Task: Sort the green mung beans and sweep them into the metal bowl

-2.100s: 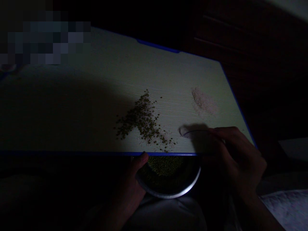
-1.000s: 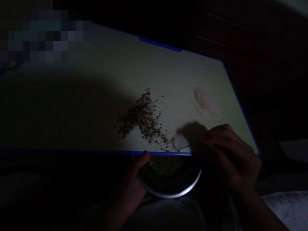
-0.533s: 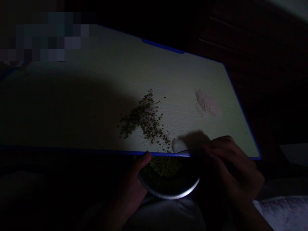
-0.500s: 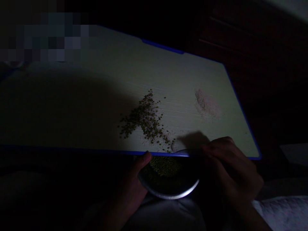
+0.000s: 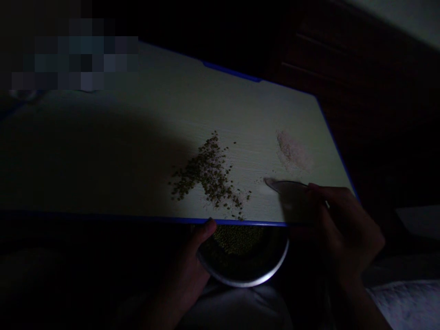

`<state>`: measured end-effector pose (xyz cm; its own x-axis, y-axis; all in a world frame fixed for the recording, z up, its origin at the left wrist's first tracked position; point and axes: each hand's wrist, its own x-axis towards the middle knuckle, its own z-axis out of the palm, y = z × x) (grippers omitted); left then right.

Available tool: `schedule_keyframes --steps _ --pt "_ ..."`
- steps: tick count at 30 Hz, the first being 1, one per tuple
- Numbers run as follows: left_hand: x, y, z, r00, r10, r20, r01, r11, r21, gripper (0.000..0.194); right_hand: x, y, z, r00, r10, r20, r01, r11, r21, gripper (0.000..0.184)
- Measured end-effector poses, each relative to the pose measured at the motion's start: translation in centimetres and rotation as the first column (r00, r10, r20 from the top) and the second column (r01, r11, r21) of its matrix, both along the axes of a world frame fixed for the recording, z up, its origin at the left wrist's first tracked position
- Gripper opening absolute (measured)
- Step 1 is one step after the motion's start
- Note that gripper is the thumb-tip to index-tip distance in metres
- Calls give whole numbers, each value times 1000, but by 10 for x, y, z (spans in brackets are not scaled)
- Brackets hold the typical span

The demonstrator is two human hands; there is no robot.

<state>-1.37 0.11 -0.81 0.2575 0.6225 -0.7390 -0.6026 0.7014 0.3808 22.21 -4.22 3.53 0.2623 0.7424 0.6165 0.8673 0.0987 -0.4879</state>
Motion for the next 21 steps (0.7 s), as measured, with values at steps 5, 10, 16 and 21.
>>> schedule_keyframes --steps 5,10,16,21 --pt "2 2 4 1000 -25 5 26 999 -40 63 -13 -8 2 978 206 -26 -207 977 -56 34" --pt "2 4 9 1000 -26 4 26 1000 -6 61 -13 11 5 985 160 71 -154 985 -81 30" --pt "2 2 10 1000 7 8 -7 1000 1 63 11 32 9 989 44 139 -33 996 -79 21" --pt "0 1 4 1000 -12 21 12 1000 0 64 6 27 17 992 122 -13 -123 982 -141 18"
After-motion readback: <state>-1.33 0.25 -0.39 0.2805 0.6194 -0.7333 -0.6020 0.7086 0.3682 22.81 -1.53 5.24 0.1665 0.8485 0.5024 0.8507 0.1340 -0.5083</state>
